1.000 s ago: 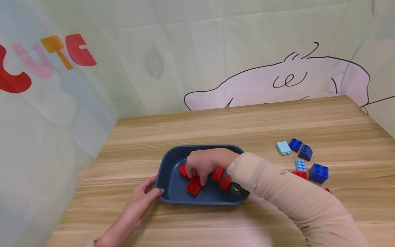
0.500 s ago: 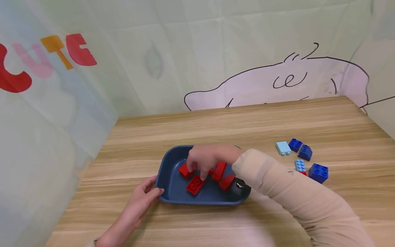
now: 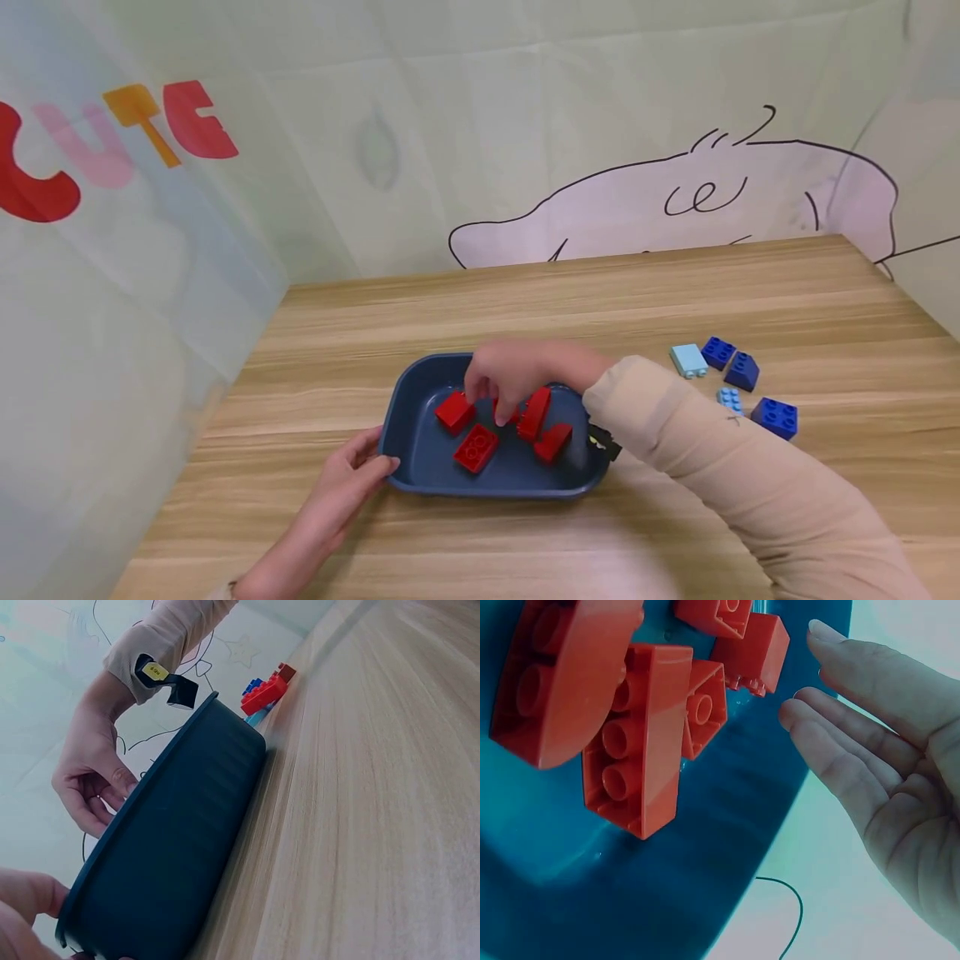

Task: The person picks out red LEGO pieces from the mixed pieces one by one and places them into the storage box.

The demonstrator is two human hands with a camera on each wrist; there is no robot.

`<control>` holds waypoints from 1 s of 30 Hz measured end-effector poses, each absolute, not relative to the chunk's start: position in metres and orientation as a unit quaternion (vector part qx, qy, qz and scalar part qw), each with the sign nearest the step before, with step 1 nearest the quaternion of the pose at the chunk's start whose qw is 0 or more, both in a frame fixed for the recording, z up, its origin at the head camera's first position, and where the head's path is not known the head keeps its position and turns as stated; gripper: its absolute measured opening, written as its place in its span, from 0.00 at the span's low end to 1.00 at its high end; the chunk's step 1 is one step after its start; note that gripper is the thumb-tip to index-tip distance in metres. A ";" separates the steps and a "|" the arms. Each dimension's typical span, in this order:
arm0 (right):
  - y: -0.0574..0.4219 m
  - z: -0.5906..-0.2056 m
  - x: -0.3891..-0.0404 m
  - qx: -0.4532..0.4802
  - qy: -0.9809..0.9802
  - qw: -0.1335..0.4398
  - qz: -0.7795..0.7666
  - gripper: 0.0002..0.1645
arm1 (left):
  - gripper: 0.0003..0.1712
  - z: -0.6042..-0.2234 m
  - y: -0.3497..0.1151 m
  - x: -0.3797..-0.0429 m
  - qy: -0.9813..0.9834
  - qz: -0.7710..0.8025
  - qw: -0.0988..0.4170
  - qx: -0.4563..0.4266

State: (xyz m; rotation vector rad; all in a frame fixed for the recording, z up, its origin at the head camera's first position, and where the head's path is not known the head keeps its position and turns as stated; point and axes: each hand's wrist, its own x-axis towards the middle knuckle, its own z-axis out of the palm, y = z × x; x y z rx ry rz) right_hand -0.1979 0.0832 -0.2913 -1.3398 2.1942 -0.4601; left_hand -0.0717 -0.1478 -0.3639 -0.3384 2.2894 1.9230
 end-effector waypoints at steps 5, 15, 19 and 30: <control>0.088 -0.286 -0.198 -0.498 0.810 0.257 -0.172 0.21 | 0.33 -0.364 -0.148 -0.072 0.760 0.637 0.068 -0.111; 0.105 -0.283 -0.198 -0.482 0.824 0.242 -0.176 0.21 | 0.33 -0.363 -0.148 -0.072 0.764 0.631 0.071 -0.115; 0.113 -0.282 -0.198 -0.487 0.825 0.223 -0.181 0.21 | 0.33 -0.364 -0.148 -0.073 0.764 0.632 0.071 -0.114; 0.134 -0.277 -0.195 -0.473 0.838 0.198 -0.189 0.20 | 0.33 -0.364 -0.149 -0.072 0.765 0.630 0.070 -0.112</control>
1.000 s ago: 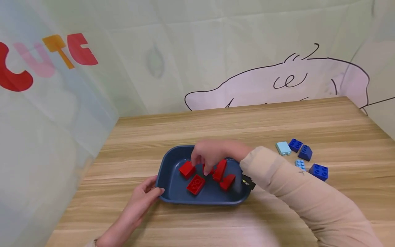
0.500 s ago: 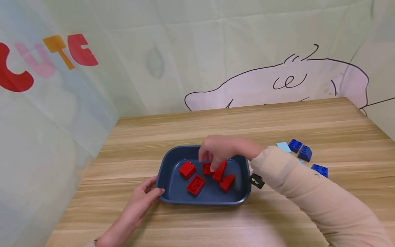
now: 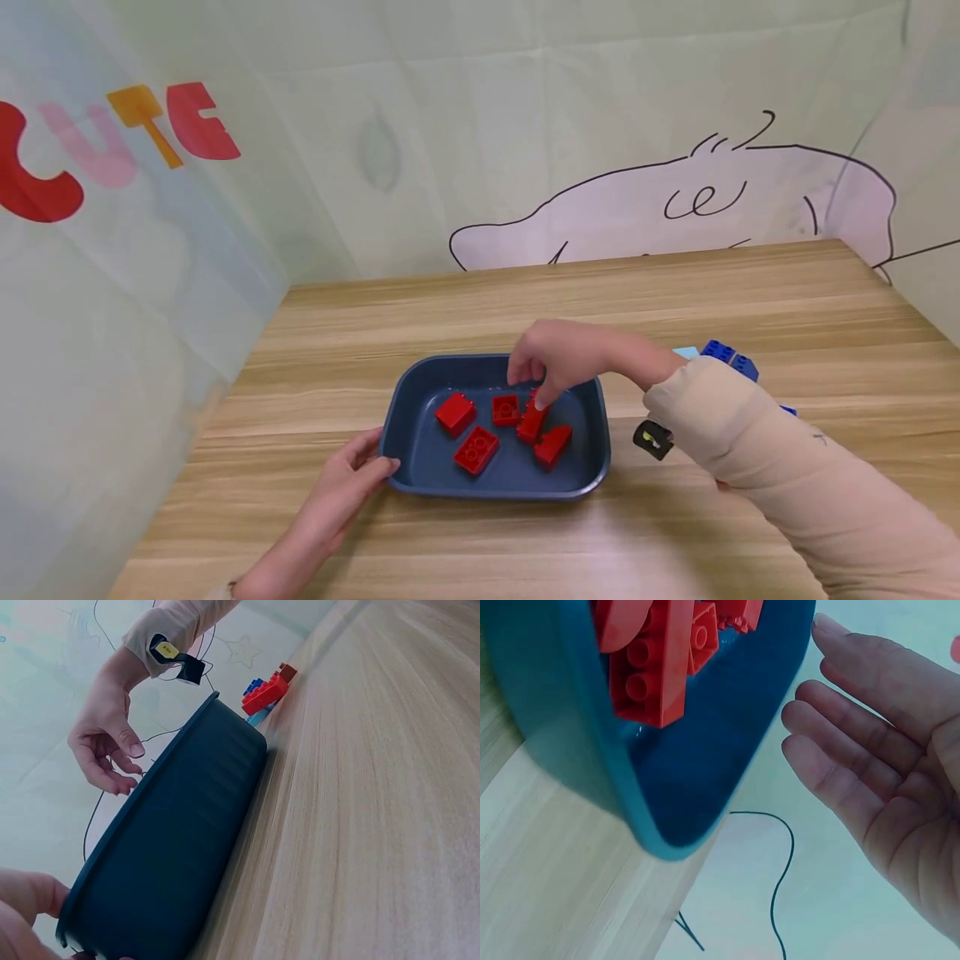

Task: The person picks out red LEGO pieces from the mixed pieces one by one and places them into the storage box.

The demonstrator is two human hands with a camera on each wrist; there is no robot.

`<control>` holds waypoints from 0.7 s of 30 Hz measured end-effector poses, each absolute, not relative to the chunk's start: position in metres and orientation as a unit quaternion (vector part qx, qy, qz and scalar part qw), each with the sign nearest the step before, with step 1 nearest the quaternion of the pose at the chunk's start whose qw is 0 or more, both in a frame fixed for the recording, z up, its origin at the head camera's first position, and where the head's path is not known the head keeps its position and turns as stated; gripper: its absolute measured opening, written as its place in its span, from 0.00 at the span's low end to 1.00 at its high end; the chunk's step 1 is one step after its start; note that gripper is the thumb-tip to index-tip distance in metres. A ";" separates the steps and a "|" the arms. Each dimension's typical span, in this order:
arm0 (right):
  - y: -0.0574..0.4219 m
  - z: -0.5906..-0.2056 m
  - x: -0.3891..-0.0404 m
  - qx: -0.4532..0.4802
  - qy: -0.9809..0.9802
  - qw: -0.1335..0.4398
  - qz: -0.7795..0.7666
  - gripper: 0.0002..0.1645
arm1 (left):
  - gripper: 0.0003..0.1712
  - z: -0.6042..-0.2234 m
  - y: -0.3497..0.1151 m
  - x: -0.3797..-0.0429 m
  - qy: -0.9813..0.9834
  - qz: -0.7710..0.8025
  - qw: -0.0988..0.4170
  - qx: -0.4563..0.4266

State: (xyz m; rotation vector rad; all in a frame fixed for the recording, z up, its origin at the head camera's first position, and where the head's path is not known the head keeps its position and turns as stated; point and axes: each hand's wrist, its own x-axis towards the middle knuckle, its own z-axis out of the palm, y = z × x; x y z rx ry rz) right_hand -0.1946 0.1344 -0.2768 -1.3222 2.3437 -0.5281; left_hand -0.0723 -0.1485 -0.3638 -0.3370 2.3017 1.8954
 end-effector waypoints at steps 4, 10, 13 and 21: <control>0.145 -0.276 -0.194 -0.474 0.841 0.183 -0.185 0.20 | 0.32 -0.363 -0.148 -0.072 0.765 0.631 0.070 -0.110; 0.159 -0.273 -0.190 -0.446 0.854 0.185 -0.195 0.21 | 0.32 -0.364 -0.148 -0.073 0.764 0.632 0.070 -0.111; 0.167 -0.270 -0.188 -0.435 0.859 0.183 -0.199 0.20 | 0.32 -0.364 -0.148 -0.073 0.764 0.632 0.069 -0.112; 0.193 -0.267 -0.182 -0.421 0.871 0.159 -0.199 0.21 | 0.32 -0.363 -0.147 -0.072 0.766 0.630 0.066 -0.112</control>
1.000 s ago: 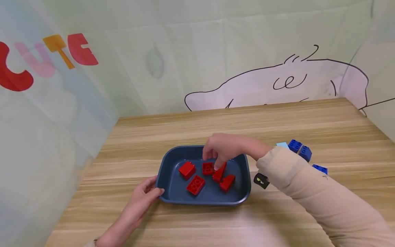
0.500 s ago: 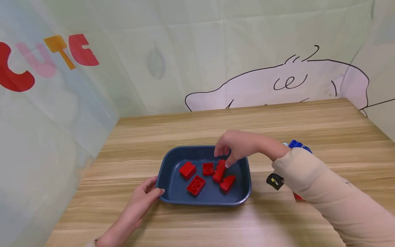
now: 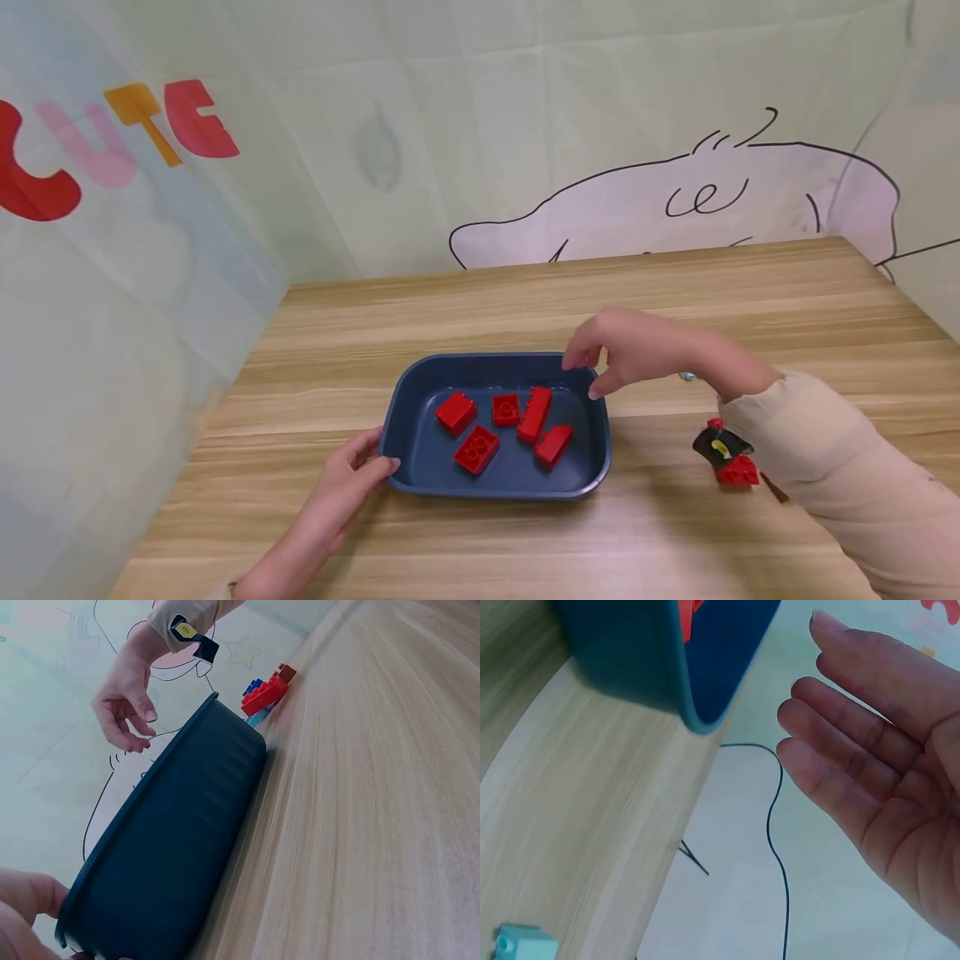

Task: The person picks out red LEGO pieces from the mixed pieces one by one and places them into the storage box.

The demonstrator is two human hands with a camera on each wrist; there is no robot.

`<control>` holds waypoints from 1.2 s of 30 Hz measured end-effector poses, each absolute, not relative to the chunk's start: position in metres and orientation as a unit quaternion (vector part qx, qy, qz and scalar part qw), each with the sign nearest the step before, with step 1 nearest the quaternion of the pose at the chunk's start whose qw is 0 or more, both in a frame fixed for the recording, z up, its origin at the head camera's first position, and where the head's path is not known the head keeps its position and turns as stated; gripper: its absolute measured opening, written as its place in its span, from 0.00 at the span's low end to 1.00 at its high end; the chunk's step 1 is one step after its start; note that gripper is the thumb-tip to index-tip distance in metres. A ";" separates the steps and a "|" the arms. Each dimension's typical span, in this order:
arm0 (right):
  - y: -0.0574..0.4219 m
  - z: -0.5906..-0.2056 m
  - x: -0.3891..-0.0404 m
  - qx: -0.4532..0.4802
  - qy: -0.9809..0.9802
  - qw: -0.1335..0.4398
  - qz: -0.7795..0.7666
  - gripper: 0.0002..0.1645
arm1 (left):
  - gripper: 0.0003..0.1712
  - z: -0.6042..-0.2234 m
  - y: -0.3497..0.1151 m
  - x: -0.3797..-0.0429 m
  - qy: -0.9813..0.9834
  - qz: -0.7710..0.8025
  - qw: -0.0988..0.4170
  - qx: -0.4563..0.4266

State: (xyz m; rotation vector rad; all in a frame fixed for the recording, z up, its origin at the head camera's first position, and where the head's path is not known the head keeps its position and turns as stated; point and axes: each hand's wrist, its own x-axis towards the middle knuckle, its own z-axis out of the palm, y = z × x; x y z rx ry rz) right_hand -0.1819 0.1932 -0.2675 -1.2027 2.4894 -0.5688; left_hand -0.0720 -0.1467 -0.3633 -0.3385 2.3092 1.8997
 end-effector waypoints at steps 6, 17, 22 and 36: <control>0.208 -0.271 -0.178 -0.409 0.880 0.151 -0.190 0.22 | 0.32 -0.363 -0.148 -0.072 0.767 0.629 0.070 -0.108; 0.230 -0.280 -0.169 -0.390 0.886 0.140 -0.208 0.21 | 0.31 -0.364 -0.148 -0.073 0.767 0.630 0.063 -0.107; 0.241 -0.288 -0.163 -0.382 0.887 0.136 -0.222 0.21 | 0.32 -0.364 -0.149 -0.073 0.766 0.631 0.064 -0.106; 0.279 -0.314 -0.151 -0.348 0.899 0.093 -0.250 0.21 | 0.32 -0.363 -0.148 -0.073 0.766 0.630 0.063 -0.107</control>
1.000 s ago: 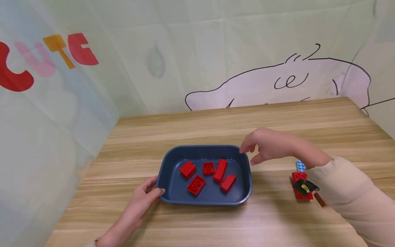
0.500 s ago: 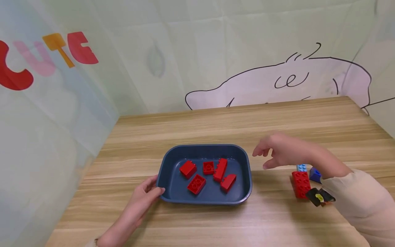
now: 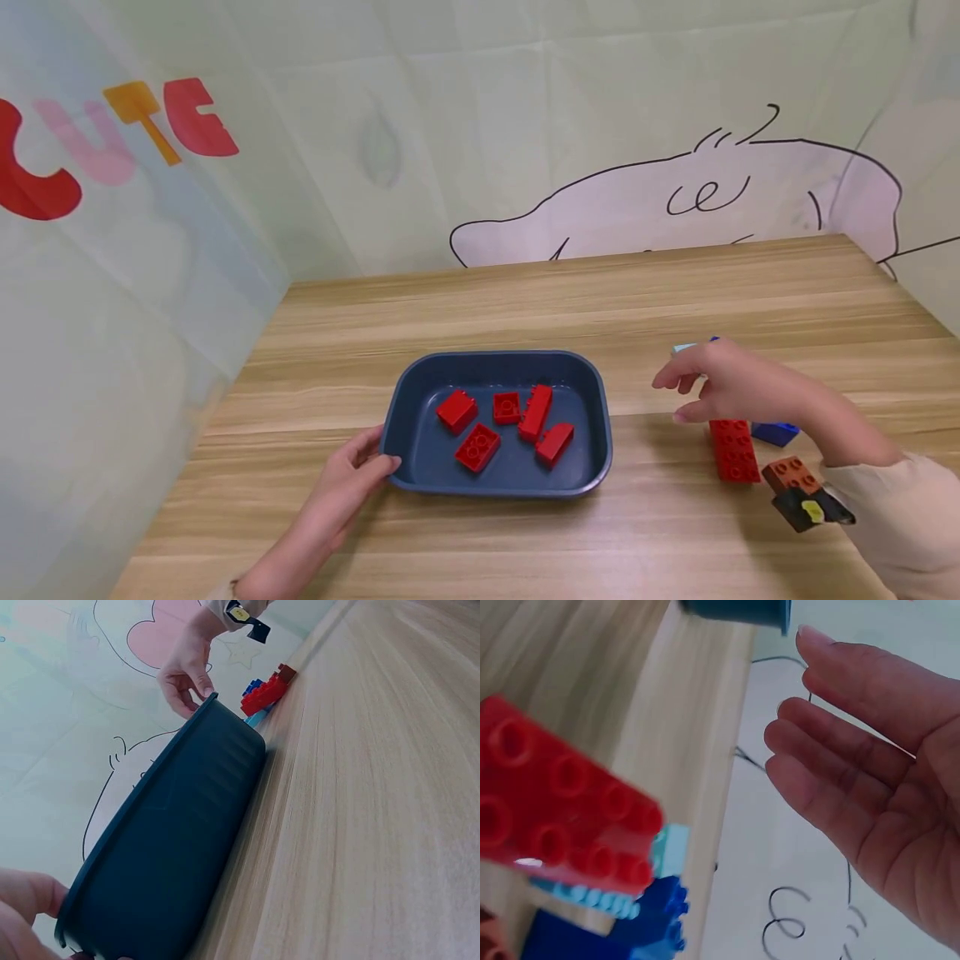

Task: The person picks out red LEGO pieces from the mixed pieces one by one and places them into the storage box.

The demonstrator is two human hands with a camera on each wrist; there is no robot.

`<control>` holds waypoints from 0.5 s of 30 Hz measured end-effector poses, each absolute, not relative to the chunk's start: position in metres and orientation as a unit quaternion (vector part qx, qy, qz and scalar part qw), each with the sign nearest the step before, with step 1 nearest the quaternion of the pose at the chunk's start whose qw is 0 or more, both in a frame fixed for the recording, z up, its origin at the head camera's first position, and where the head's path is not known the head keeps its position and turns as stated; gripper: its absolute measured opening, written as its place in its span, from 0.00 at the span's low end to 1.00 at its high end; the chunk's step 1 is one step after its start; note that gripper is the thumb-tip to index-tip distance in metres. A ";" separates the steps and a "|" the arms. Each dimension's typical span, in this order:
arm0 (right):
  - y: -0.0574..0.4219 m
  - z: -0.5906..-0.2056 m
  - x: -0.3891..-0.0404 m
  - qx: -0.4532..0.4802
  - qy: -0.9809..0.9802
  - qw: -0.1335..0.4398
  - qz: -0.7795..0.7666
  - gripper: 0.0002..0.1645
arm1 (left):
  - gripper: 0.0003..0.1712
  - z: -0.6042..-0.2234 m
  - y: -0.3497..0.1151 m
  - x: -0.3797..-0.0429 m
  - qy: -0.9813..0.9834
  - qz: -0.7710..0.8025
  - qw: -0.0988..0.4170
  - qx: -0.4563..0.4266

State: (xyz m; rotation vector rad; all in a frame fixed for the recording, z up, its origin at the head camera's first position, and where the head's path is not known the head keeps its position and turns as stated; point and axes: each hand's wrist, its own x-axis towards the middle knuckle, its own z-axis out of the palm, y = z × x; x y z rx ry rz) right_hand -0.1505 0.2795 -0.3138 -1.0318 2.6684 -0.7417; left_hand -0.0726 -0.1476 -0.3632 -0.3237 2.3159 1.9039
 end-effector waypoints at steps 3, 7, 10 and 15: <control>0.288 -0.320 -0.149 -0.329 0.906 0.090 -0.251 0.22 | 0.32 -0.363 -0.148 -0.073 0.767 0.629 0.065 -0.108; 0.297 -0.326 -0.146 -0.297 0.920 0.090 -0.240 0.22 | 0.32 -0.363 -0.148 -0.073 0.768 0.628 0.066 -0.108; 0.302 -0.330 -0.141 -0.265 0.930 0.093 -0.237 0.22 | 0.32 -0.363 -0.148 -0.073 0.767 0.629 0.066 -0.109; 0.312 -0.338 -0.130 -0.218 0.942 0.088 -0.240 0.21 | 0.32 -0.363 -0.148 -0.073 0.766 0.629 0.070 -0.113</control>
